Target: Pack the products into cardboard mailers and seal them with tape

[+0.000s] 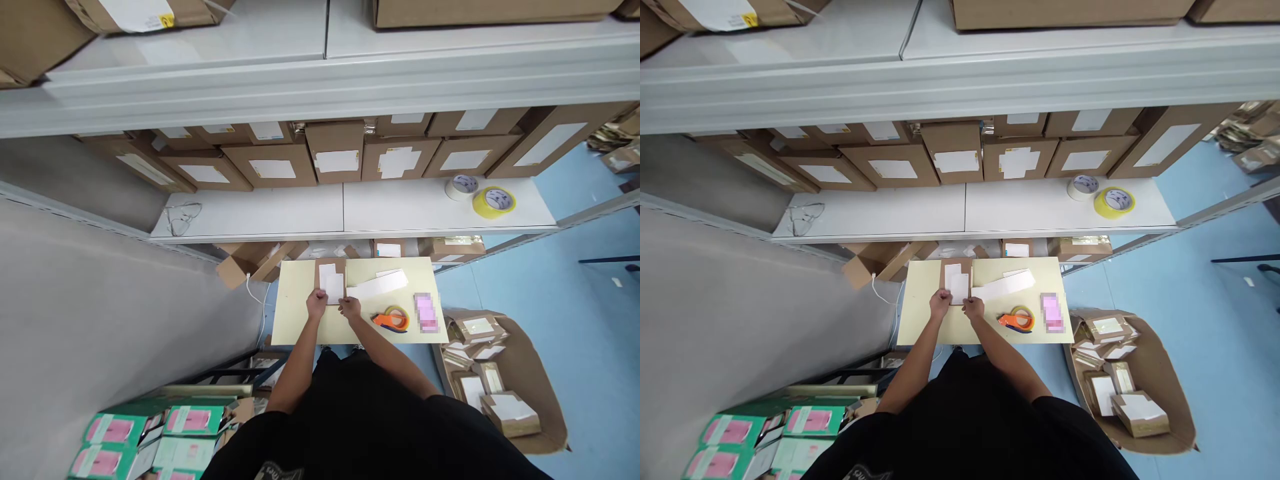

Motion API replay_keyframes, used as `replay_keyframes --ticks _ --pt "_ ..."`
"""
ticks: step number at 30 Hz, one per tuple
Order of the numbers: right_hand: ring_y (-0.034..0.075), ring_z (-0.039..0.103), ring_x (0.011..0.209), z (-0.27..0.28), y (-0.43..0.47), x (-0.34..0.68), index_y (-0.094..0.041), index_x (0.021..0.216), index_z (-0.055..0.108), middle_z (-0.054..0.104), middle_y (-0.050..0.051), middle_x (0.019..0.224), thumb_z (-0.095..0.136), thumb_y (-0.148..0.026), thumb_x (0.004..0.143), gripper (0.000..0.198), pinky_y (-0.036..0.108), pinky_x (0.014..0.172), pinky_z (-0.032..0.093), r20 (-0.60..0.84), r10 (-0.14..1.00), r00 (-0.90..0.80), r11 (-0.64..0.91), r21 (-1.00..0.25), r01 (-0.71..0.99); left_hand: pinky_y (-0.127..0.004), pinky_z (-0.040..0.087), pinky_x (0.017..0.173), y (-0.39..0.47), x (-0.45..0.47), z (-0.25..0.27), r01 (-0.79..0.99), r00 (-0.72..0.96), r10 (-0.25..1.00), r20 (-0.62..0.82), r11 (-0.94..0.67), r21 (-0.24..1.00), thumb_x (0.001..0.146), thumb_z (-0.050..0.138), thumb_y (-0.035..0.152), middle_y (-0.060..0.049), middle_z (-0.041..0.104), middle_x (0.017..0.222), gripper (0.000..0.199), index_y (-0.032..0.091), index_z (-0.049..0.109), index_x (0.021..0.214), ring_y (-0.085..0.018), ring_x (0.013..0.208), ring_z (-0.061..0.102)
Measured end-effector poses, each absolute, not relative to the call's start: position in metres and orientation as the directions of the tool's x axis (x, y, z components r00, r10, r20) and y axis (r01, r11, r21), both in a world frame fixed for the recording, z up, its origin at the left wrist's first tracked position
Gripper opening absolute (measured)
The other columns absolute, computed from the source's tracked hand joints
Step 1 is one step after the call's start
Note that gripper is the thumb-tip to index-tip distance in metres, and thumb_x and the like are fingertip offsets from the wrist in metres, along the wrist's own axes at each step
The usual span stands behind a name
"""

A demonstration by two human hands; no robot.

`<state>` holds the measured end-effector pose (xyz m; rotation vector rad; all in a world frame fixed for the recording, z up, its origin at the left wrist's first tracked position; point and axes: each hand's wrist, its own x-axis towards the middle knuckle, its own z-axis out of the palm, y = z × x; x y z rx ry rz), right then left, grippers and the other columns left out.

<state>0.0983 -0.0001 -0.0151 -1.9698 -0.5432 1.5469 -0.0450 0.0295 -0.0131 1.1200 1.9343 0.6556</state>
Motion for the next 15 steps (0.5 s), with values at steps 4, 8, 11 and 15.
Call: replay_keyframes --ticks 4,8,11,15 --pt "0.010 0.052 0.037 -0.0156 0.0009 0.0973 -0.021 0.063 0.061 0.063 -0.003 0.047 0.074 -0.031 0.079 0.023 0.019 0.040 0.037 -0.747 0.619 0.243 -0.768 -0.640 -0.011 -0.031 0.052 0.082 0.0300 -0.0469 -0.0111 0.500 -0.267 0.882 -0.389 0.472 0.726 0.073 0.065 0.016 0.001 0.072 0.077 0.006 0.022 0.065 0.075 -0.018 0.078 0.069" --pt "0.011 0.054 0.037 -0.0156 0.0053 0.0969 -0.021 0.063 0.059 0.064 -0.001 0.048 0.075 -0.033 0.080 0.027 0.020 0.041 0.037 -0.765 0.604 0.224 -0.788 -0.615 0.025 -0.031 0.051 0.080 0.0294 -0.0486 -0.0088 0.545 -0.226 0.886 -0.405 0.459 0.702 0.076 0.066 0.017 0.000 0.073 0.079 0.006 0.023 0.065 0.076 -0.019 0.079 0.069" --pt "0.013 0.055 0.037 -0.0135 0.0081 0.0992 -0.021 0.061 0.059 0.066 0.001 0.048 0.079 -0.035 0.079 0.029 0.022 0.044 0.040 -0.775 0.593 0.218 -0.802 -0.592 0.077 -0.030 0.050 0.078 0.0274 -0.0500 -0.0078 0.591 -0.172 0.905 -0.389 0.411 0.694 0.079 0.066 0.018 0.000 0.073 0.081 0.007 0.025 0.064 0.078 -0.019 0.080 0.069" --pt "0.016 0.059 0.040 -0.0069 0.0036 0.1048 -0.022 0.060 0.063 0.064 0.002 0.044 0.083 -0.041 0.077 0.033 0.025 0.050 0.044 -0.765 0.595 0.245 -0.804 -0.568 0.178 -0.031 0.051 0.078 0.0255 -0.0548 -0.0083 0.674 -0.123 0.928 -0.351 0.337 0.657 0.085 0.064 0.021 -0.003 0.072 0.090 0.003 0.024 0.066 0.084 -0.021 0.083 0.069"
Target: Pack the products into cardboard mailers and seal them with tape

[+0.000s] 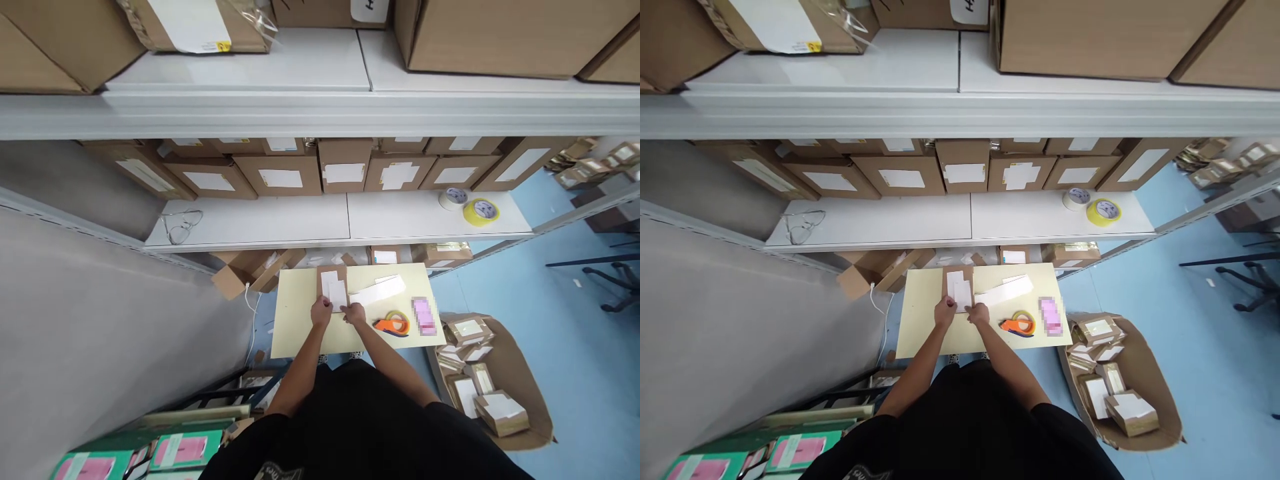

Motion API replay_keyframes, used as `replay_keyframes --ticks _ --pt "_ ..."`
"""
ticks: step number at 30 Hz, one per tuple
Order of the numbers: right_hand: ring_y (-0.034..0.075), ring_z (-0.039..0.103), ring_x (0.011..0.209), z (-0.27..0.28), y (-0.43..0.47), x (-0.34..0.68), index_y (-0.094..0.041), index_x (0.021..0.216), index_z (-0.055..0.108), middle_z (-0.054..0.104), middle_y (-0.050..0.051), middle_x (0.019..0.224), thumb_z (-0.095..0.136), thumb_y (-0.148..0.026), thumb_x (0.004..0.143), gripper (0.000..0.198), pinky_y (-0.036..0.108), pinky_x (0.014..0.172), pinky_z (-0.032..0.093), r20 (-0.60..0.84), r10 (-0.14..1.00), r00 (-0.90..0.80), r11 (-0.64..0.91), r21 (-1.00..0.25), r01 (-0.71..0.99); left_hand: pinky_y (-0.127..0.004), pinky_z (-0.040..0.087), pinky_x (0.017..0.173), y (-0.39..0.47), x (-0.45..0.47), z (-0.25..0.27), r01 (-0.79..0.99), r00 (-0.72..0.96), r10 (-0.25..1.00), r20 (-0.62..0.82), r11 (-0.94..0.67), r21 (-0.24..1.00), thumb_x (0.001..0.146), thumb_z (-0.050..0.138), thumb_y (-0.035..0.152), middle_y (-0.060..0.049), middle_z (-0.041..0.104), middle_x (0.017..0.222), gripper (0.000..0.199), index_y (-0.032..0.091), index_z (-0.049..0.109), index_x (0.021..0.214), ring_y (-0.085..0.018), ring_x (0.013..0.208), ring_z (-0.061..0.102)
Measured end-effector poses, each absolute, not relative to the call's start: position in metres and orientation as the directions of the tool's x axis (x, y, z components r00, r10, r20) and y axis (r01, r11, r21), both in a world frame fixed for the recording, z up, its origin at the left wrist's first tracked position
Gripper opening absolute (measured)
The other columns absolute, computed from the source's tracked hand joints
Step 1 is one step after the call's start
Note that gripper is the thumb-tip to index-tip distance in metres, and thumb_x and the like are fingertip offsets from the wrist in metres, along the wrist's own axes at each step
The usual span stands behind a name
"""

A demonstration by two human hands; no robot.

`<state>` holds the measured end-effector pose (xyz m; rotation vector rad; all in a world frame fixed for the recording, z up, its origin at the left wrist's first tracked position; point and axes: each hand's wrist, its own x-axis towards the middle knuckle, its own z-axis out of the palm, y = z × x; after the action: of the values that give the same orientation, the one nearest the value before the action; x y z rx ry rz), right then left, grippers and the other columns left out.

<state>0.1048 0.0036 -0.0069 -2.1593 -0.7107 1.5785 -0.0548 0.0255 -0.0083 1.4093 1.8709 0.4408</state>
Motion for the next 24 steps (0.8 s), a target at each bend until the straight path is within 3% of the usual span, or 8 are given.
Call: replay_keyframes --ticks 3,6,8,11,15,20,24 --pt "0.020 0.065 0.047 -0.001 -0.004 0.106 -0.021 0.063 0.067 0.067 0.006 0.048 0.080 -0.051 0.082 0.038 0.027 0.055 0.046 -0.751 0.603 0.267 -0.788 -0.510 0.345 -0.040 0.054 0.091 0.025 -0.061 -0.010 0.761 -0.050 0.974 -0.221 0.180 0.623 0.088 0.063 0.023 -0.012 0.069 0.126 0.022 0.023 0.072 0.108 -0.028 0.109 0.068" --pt "0.022 0.071 0.058 0.002 -0.008 0.099 -0.018 0.073 0.072 0.074 0.011 0.060 0.069 -0.055 0.092 0.042 0.028 0.061 0.047 -0.719 0.625 0.305 -0.748 -0.440 0.497 -0.051 0.044 0.112 0.024 -0.067 -0.014 0.780 0.211 0.969 -0.131 -0.086 0.620 0.089 0.059 0.016 -0.012 0.053 0.157 0.049 0.029 0.068 0.135 -0.035 0.147 0.045" --pt "0.024 0.076 0.071 0.003 -0.009 0.091 -0.016 0.083 0.076 0.077 0.013 0.068 0.064 -0.052 0.096 0.040 0.028 0.067 0.048 -0.668 0.655 0.353 -0.719 -0.407 0.564 -0.055 0.038 0.118 0.021 -0.071 -0.018 0.760 0.340 0.927 -0.159 -0.172 0.627 0.090 0.054 0.015 -0.008 0.047 0.165 0.058 0.032 0.062 0.145 -0.035 0.158 0.030" --pt "0.027 0.077 0.093 0.004 -0.011 0.078 -0.016 0.095 0.078 0.081 0.017 0.085 0.065 -0.047 0.097 0.034 0.030 0.075 0.050 -0.575 0.709 0.409 -0.668 -0.361 0.650 -0.055 0.035 0.121 0.016 -0.078 -0.022 0.736 0.392 0.905 -0.164 -0.201 0.647 0.098 0.049 0.024 -0.006 0.040 0.169 0.057 0.031 0.054 0.154 -0.034 0.161 0.022" --pt "0.030 0.076 0.100 0.005 -0.018 0.061 -0.017 0.097 0.079 0.080 0.020 0.105 0.069 -0.047 0.095 0.031 0.033 0.079 0.050 -0.531 0.737 0.418 -0.635 -0.332 0.698 -0.051 0.033 0.124 0.011 -0.095 -0.025 0.701 0.390 0.909 -0.147 -0.189 0.688 0.100 0.048 0.034 -0.006 0.042 0.168 0.057 0.029 0.050 0.157 -0.031 0.161 0.023" --pt "0.030 0.076 0.097 0.012 -0.025 0.033 -0.019 0.091 0.076 0.080 0.019 0.101 0.069 -0.053 0.095 0.035 0.032 0.076 0.049 -0.510 0.760 0.402 -0.616 -0.369 0.696 -0.047 0.022 0.131 0.005 -0.123 -0.026 0.657 0.309 0.943 -0.123 -0.118 0.744 0.099 0.050 0.042 -0.008 0.044 0.167 0.060 0.023 0.050 0.157 -0.031 0.162 0.021" --pt "0.028 0.075 0.089 0.017 -0.026 0.009 -0.022 0.079 0.071 0.079 0.014 0.088 0.065 -0.060 0.095 0.042 0.031 0.073 0.047 -0.443 0.825 0.350 -0.546 -0.471 0.692 -0.047 0.026 0.128 0.011 -0.152 -0.023 0.601 0.209 0.967 -0.144 -0.011 0.799 0.097 0.053 0.055 -0.014 0.047 0.164 0.070 0.020 0.047 0.158 -0.033 0.159 0.029"
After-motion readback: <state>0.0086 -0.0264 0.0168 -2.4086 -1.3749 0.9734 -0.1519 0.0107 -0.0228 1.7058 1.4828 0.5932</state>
